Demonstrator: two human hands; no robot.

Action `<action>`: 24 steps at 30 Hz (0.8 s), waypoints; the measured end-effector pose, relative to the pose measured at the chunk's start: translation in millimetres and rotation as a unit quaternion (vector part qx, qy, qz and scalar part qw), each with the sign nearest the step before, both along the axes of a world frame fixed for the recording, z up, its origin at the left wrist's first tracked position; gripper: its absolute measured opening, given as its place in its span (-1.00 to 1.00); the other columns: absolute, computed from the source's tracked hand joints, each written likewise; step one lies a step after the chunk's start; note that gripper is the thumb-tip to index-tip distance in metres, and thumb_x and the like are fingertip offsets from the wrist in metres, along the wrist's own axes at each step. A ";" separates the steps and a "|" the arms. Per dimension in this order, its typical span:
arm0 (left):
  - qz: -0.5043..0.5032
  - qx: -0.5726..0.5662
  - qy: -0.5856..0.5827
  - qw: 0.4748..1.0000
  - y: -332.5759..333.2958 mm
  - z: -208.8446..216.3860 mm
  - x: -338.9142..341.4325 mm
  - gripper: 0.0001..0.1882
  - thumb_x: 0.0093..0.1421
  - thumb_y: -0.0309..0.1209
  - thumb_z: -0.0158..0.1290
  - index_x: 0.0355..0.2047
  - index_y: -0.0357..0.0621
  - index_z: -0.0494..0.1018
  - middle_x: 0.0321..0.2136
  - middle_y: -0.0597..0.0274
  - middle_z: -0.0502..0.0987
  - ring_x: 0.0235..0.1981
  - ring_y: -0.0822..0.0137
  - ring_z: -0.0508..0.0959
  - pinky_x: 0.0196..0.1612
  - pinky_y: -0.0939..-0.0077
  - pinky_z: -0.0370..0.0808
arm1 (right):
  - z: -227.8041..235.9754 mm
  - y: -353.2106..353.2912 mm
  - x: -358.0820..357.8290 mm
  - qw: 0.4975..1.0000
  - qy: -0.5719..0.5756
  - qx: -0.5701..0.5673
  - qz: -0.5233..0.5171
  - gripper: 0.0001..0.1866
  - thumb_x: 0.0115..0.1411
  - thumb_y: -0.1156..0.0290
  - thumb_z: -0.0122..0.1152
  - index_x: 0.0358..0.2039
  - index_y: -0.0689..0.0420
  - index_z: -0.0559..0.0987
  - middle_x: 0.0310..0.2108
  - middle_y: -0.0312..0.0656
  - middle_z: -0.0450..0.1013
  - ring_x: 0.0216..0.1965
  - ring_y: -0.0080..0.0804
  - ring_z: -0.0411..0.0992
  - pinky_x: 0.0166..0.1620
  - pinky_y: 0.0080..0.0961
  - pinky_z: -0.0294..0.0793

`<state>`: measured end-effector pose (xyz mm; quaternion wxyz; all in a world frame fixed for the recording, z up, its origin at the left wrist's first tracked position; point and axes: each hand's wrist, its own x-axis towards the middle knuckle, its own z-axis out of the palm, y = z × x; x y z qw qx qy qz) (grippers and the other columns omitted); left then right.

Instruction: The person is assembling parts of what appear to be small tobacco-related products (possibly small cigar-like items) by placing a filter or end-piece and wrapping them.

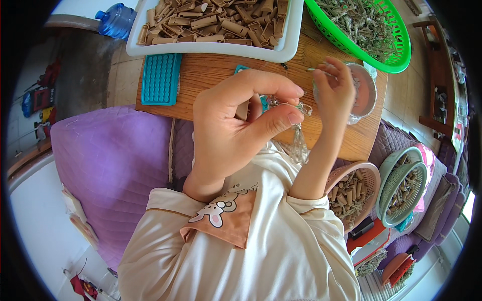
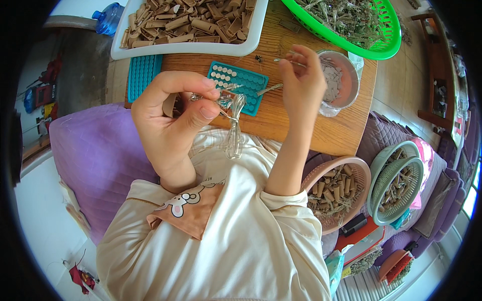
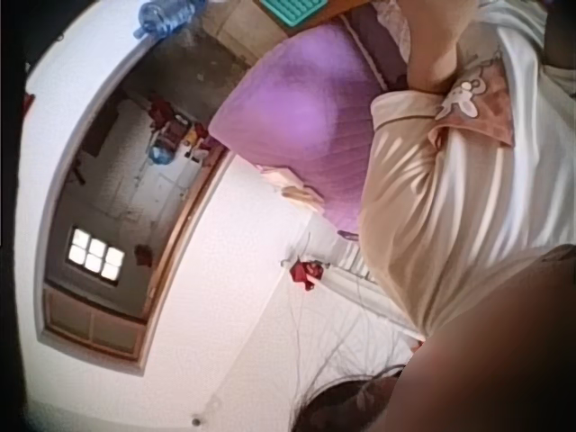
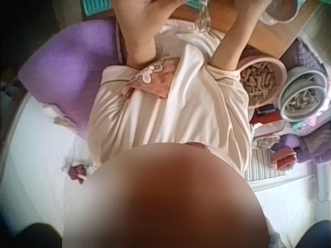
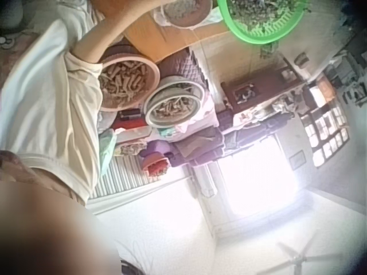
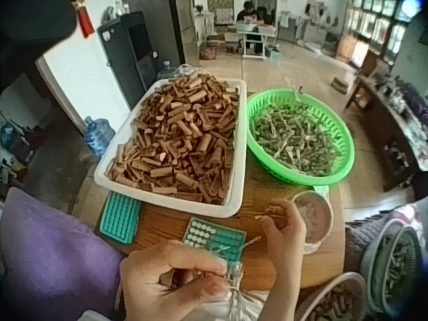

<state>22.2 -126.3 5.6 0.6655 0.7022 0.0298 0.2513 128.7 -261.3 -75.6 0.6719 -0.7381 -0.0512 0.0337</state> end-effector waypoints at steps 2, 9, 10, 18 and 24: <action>-0.007 -0.005 0.000 1.000 0.0 -2.4 3.6 -0.82 -0.09 -0.40 0.15 -0.46 -0.18 0.45 -0.55 0.38 0.48 -0.62 0.70 0.35 -0.66 0.85 0.13 | -13.4 4.5 2.8 0.983 -0.010 -0.184 0.019 -0.69 -0.06 0.56 0.11 -0.24 0.27 0.38 -0.30 -0.09 0.38 -0.31 -0.49 0.39 -0.34 -0.65 0.37; -0.030 -0.134 0.011 0.990 -1.8 -7.8 10.3 -0.84 0.01 -0.41 0.07 -0.45 -0.27 0.43 -0.55 0.26 0.48 -0.56 0.65 0.40 -0.59 0.85 0.24 | 13.8 19.3 -17.1 0.996 -0.048 0.039 0.070 -0.66 0.03 0.37 0.09 -0.21 0.29 0.38 -0.30 -0.12 0.38 -0.25 -0.50 0.34 -0.30 -0.61 0.34; -0.030 -0.134 0.012 0.990 -2.1 -7.2 10.4 -0.84 0.01 -0.41 0.07 -0.45 -0.27 0.43 -0.55 0.26 0.48 -0.56 0.65 0.40 -0.59 0.85 0.24 | 25.9 18.4 -21.8 0.996 -0.047 0.039 0.071 -0.66 0.03 0.37 0.09 -0.21 0.29 0.38 -0.30 -0.12 0.38 -0.25 -0.50 0.34 -0.30 -0.61 0.34; -0.001 -0.166 -0.024 0.986 -10.0 -14.0 17.6 -0.85 0.05 -0.44 0.02 -0.44 -0.28 0.36 -0.55 0.24 0.46 -0.48 0.55 0.47 -0.47 0.79 0.37 | 66.3 13.1 -47.5 0.967 -0.046 0.130 0.215 -0.55 -0.10 0.21 0.24 -0.32 0.27 0.34 -0.53 -0.26 0.38 -0.47 -0.58 0.34 -0.40 -0.70 0.31; 0.003 -0.166 -0.036 0.985 -10.6 -15.2 19.7 -0.82 0.00 -0.49 0.05 -0.38 -0.30 0.35 -0.45 0.15 0.49 -0.40 0.50 0.48 -0.37 0.75 0.40 | 69.7 14.7 -48.9 0.967 0.026 0.144 0.207 -0.63 -0.15 0.49 0.27 -0.31 0.31 0.38 -0.43 -0.23 0.39 -0.39 -0.59 0.34 -0.32 -0.70 0.32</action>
